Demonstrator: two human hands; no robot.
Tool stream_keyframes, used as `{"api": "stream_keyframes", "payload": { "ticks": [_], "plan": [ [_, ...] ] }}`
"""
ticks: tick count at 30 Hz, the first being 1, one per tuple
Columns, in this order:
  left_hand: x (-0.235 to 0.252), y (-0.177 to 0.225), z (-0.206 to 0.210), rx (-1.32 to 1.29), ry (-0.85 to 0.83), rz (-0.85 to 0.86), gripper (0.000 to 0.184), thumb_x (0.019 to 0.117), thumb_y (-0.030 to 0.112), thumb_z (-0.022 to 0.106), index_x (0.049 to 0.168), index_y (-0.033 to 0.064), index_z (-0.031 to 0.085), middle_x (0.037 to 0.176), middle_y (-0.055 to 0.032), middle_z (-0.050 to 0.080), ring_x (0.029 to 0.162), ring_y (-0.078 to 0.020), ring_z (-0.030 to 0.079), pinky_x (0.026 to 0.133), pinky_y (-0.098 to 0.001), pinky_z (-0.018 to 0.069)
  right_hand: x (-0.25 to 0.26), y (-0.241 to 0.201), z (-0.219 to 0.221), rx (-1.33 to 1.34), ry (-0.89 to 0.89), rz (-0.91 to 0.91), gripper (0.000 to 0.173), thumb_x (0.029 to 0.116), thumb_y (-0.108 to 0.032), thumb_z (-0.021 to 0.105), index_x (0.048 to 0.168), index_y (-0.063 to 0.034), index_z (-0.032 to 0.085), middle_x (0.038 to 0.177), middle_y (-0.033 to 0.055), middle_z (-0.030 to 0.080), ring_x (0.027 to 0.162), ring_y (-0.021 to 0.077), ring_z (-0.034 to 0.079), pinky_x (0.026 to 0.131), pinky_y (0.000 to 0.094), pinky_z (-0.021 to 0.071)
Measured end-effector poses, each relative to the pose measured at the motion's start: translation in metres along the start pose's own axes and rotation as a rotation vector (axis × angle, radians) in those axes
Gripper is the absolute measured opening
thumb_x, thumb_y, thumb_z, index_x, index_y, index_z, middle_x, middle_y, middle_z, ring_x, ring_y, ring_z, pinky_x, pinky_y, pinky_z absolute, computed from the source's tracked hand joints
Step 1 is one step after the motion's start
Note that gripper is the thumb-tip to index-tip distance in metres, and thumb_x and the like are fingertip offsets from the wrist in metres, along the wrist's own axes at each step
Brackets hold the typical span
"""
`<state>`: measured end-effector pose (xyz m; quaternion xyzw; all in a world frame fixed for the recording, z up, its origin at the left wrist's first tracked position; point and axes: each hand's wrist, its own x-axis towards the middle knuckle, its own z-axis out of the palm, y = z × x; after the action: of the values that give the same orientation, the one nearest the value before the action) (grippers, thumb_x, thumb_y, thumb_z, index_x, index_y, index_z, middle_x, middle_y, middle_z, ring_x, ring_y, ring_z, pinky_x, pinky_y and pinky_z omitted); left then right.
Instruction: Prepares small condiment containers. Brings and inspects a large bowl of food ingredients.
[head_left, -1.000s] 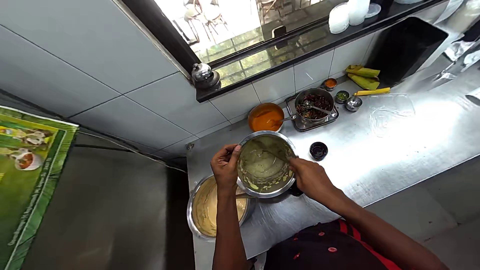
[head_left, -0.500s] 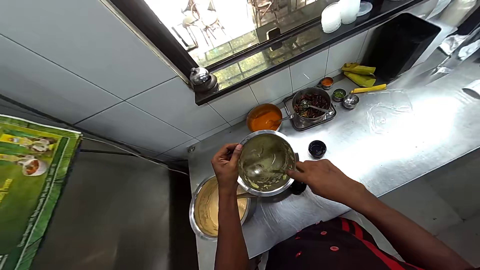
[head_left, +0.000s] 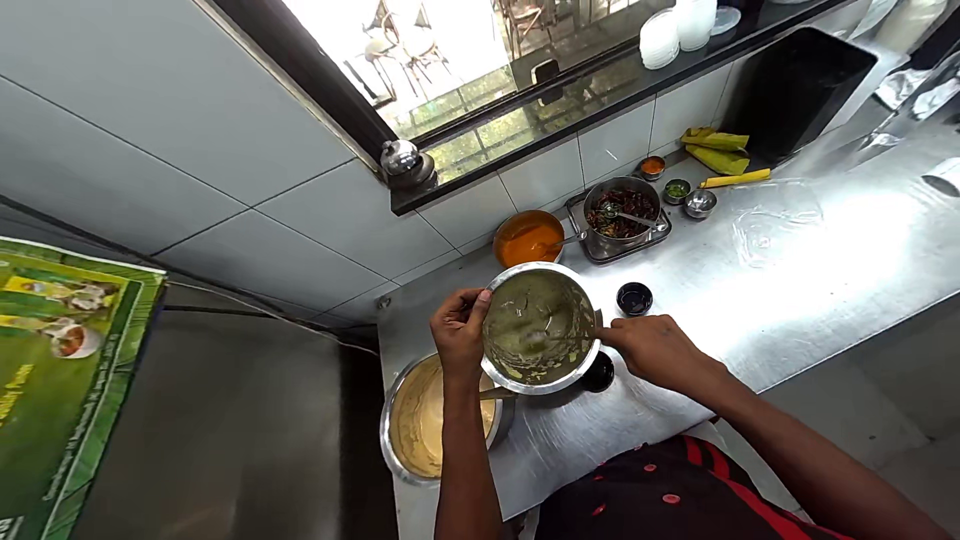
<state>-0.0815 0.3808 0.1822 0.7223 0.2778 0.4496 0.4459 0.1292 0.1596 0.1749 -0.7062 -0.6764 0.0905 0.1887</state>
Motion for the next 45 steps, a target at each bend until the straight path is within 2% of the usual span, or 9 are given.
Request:
{"api": "stream_keyframes", "payload": {
  "ticks": [3, 9, 17, 22, 25, 30, 36, 41, 45],
  "plan": [
    [0.001, 0.002, 0.005, 0.015, 0.036, -0.015, 0.007, 0.0977, 0.009, 0.068, 0.104, 0.0072, 0.072, 0.091, -0.0001, 0.071, 0.075, -0.0079, 0.067, 0.069, -0.0237, 0.0592, 0.007, -0.008, -0.001, 0.481, 0.137, 0.361, 0.026, 0.1078, -0.021, 0.051, 0.119, -0.0108, 0.072, 0.082, 0.0093, 0.07, 0.071, 0.0256, 0.067, 0.066, 0.0498, 0.0556],
    [0.003, 0.005, 0.014, 0.1, 0.109, -0.015, 0.007, 0.0981, 0.01, 0.068, 0.103, 0.0051, 0.071, 0.089, -0.0017, 0.069, 0.07, -0.0092, 0.063, 0.064, -0.024, 0.0561, 0.03, -0.027, 0.011, 1.692, 0.074, 0.813, 0.022, 0.1108, -0.021, 0.044, 0.112, -0.0052, 0.06, 0.07, -0.0009, 0.049, 0.045, 0.0045, 0.038, 0.04, 0.0187, 0.0353],
    [-0.016, 0.013, 0.024, 0.297, 0.083, 0.022, 0.013, 0.1007, 0.016, 0.066, 0.11, 0.0076, 0.071, 0.093, -0.0014, 0.069, 0.069, -0.0088, 0.063, 0.061, -0.0244, 0.0561, 0.042, -0.021, -0.009, 1.886, 0.118, 1.019, 0.012, 0.107, -0.013, 0.048, 0.103, -0.0055, 0.056, 0.068, 0.0003, 0.05, 0.048, 0.0083, 0.047, 0.045, 0.0231, 0.0464],
    [-0.023, 0.021, 0.033, 0.392, 0.002, 0.038, 0.016, 0.1035, 0.02, 0.062, 0.114, 0.0106, 0.07, 0.09, -0.0009, 0.066, 0.066, -0.0086, 0.059, 0.057, -0.0241, 0.0521, 0.067, -0.04, -0.017, 1.8, 0.04, 0.862, 0.014, 0.1085, -0.016, 0.046, 0.105, -0.0059, 0.056, 0.069, -0.0006, 0.047, 0.047, 0.0079, 0.043, 0.044, 0.0234, 0.0434],
    [-0.013, 0.022, 0.032, 0.385, -0.046, 0.099, 0.017, 0.1034, 0.018, 0.061, 0.113, 0.0073, 0.071, 0.095, -0.0019, 0.069, 0.075, -0.0079, 0.064, 0.067, -0.0255, 0.0568, 0.069, -0.041, -0.011, 1.327, -0.165, 0.515, 0.027, 0.1094, -0.018, 0.045, 0.123, -0.0006, 0.06, 0.075, 0.0046, 0.05, 0.05, 0.0099, 0.044, 0.046, 0.0248, 0.0413],
    [-0.022, 0.023, 0.033, 0.493, -0.098, 0.121, 0.017, 0.1037, 0.021, 0.061, 0.115, 0.0115, 0.07, 0.093, -0.001, 0.067, 0.07, -0.009, 0.061, 0.063, -0.0257, 0.0541, 0.062, -0.03, -0.023, 0.332, -0.403, 0.116, 0.019, 0.0996, -0.017, 0.061, 0.115, -0.012, 0.071, 0.096, 0.0122, 0.071, 0.094, 0.0327, 0.069, 0.08, 0.0583, 0.0537],
    [0.012, 0.004, 0.006, 0.319, -0.06, 0.096, 0.017, 0.1028, 0.017, 0.062, 0.114, 0.0068, 0.071, 0.096, -0.0021, 0.07, 0.079, -0.0093, 0.066, 0.072, -0.027, 0.0582, 0.034, -0.04, -0.02, 0.253, -0.175, 0.27, 0.026, 0.0986, -0.013, 0.059, 0.122, -0.0161, 0.069, 0.106, 0.0103, 0.072, 0.1, 0.0311, 0.069, 0.08, 0.0548, 0.0551],
    [0.017, -0.001, 0.005, 0.269, -0.054, 0.071, 0.015, 0.1019, 0.016, 0.064, 0.111, 0.0082, 0.072, 0.095, -0.0011, 0.071, 0.077, -0.0096, 0.067, 0.07, -0.0266, 0.0587, 0.045, -0.046, 0.008, 0.035, 0.119, 0.258, 0.035, 0.0911, -0.004, 0.066, 0.125, -0.0136, 0.069, 0.1, 0.0121, 0.066, 0.083, 0.0291, 0.068, 0.06, 0.045, 0.0553],
    [0.02, -0.005, 0.008, 0.26, -0.07, 0.052, 0.017, 0.1018, 0.018, 0.064, 0.113, 0.0073, 0.072, 0.094, -0.0036, 0.073, 0.079, -0.0132, 0.07, 0.072, -0.0313, 0.061, 0.054, -0.044, 0.032, 0.002, 0.124, 0.11, 0.04, 0.0913, 0.002, 0.063, 0.13, -0.0084, 0.066, 0.112, 0.0209, 0.066, 0.095, 0.038, 0.069, 0.069, 0.0511, 0.0599]
  ]
}}
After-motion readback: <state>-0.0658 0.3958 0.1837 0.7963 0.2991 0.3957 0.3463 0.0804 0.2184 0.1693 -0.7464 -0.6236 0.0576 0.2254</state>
